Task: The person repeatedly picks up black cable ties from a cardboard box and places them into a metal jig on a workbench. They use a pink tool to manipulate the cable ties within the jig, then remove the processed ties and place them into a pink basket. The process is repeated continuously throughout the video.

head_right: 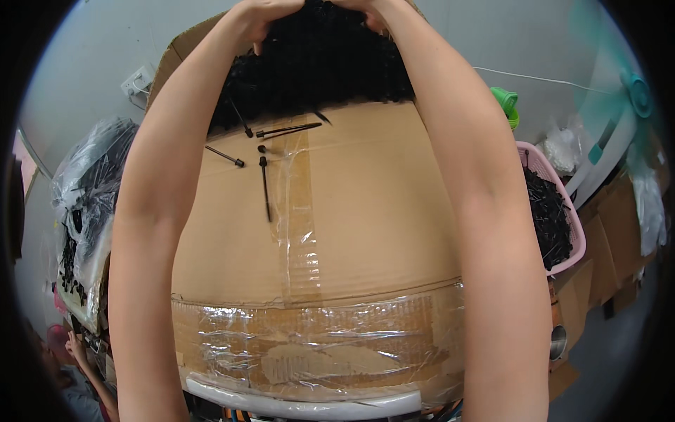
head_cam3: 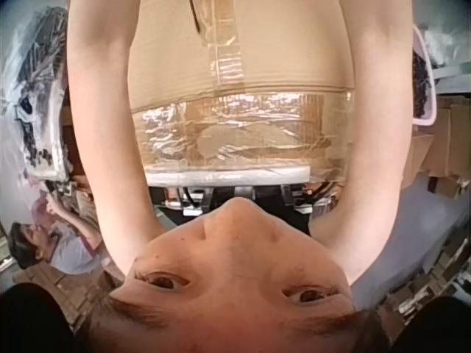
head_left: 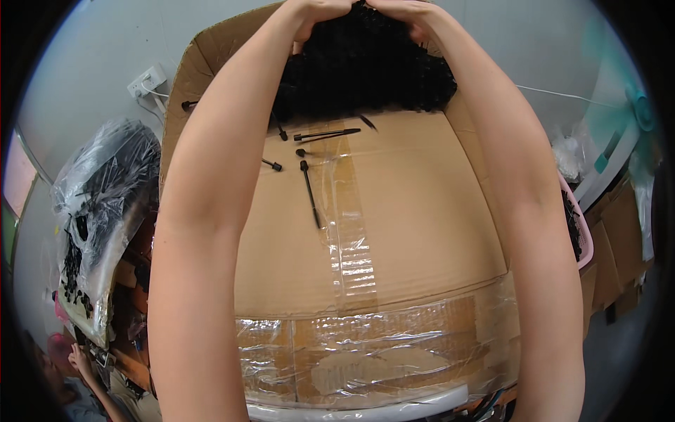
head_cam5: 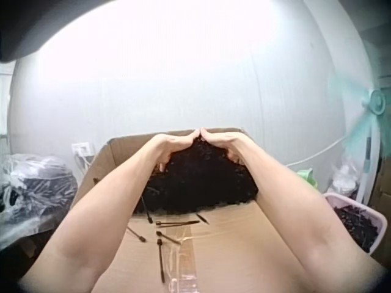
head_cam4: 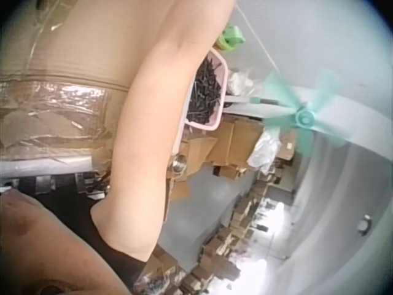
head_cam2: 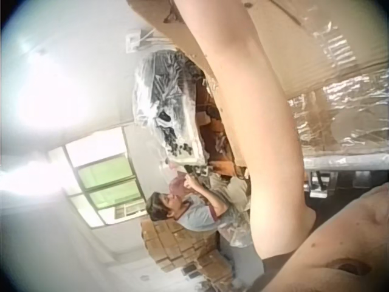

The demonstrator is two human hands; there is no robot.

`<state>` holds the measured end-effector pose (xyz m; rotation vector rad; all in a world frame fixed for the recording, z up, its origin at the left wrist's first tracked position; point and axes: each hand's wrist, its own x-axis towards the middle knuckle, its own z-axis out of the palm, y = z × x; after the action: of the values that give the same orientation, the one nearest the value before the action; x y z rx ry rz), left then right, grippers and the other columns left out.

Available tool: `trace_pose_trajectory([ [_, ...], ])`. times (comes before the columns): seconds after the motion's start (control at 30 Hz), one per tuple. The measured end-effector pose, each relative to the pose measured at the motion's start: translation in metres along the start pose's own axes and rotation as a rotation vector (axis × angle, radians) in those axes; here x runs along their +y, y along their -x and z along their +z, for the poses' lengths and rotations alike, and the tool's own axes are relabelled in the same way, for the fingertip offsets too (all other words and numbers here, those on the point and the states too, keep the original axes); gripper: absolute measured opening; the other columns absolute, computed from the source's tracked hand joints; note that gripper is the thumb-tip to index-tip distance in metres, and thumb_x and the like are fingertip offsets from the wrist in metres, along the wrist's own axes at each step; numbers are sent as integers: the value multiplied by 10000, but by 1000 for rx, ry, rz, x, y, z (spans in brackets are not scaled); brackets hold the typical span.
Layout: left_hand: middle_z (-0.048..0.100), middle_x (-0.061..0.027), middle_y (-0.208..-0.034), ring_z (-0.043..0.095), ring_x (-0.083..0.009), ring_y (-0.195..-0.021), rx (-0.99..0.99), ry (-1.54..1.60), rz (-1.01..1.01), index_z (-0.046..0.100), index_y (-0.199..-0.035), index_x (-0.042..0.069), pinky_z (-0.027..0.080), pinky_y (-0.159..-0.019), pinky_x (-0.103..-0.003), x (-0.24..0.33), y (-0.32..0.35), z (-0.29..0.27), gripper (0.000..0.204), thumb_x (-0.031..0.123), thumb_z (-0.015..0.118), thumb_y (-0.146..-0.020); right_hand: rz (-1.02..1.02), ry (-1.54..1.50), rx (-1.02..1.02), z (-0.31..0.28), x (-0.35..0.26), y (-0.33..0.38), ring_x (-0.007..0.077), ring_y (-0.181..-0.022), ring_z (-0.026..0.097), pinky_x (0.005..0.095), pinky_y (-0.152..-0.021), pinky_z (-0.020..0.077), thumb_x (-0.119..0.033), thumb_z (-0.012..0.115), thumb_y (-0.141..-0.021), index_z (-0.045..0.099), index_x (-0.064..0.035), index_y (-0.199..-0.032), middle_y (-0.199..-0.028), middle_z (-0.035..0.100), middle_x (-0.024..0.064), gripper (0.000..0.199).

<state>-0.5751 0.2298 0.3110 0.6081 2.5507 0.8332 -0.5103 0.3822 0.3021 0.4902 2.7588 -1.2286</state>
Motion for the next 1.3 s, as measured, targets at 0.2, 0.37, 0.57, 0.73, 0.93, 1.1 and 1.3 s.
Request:
trace_pose_trajectory([
  [0.2,107,-184,-1620,137,-354,-1488,-77,126,175,127,-1570,115,152,-1183,-556,-29,-23,-1,996,822,133,-868,-308,-138,-29,1,21,-25,370,-1491,103,542,-1180,171,-772,273,-902,84,-92,-1569,-1622,52,197,971],
  [0.37,173,-175,-1611,211,-345,-1470,141,291,430,209,-1557,112,203,-1175,-514,-36,2,20,869,725,236,-941,-461,-587,-175,16,33,-30,335,-1460,237,510,-1161,264,-706,365,-935,277,-70,-1533,-1586,243,179,877],
  [0.57,517,-253,-1389,464,-355,-1327,655,218,755,455,-1441,91,353,-1096,-372,-42,9,47,731,637,402,-959,-856,-1009,-95,35,47,-32,156,-901,655,295,-778,551,-415,508,-996,618,-69,-1220,-1094,675,71,426],
  [0.73,617,-272,-1211,579,-349,-1166,788,247,947,500,-1399,72,424,-1013,-381,-40,32,50,656,564,466,-967,-1074,-925,48,39,34,-1,134,-946,638,267,-808,542,-365,520,-1001,604,-62,-1253,-1114,661,58,402],
  [0.93,603,-281,-1171,592,-357,-1092,825,196,1070,502,-1404,88,448,-961,-392,-24,77,48,640,546,491,-957,-1182,-911,145,40,23,54,140,-1076,601,269,-906,511,-352,510,-1013,532,-49,-1353,-1223,620,75,456],
  [1.1,585,-267,-1070,604,-364,-1009,938,109,993,512,-1396,82,475,-902,-381,-32,134,70,638,534,521,-946,-1139,-961,118,65,28,124,143,-1131,576,267,-939,491,-340,481,-1028,467,-41,-1404,-1291,579,81,480],
  [1.3,563,-229,-1007,606,-337,-969,823,166,813,499,-1407,101,470,-886,-390,-58,218,120,624,525,524,-951,-1021,-933,87,109,62,182,126,-1158,554,264,-975,466,-356,457,-1035,435,-21,-1419,-1324,548,77,510],
])
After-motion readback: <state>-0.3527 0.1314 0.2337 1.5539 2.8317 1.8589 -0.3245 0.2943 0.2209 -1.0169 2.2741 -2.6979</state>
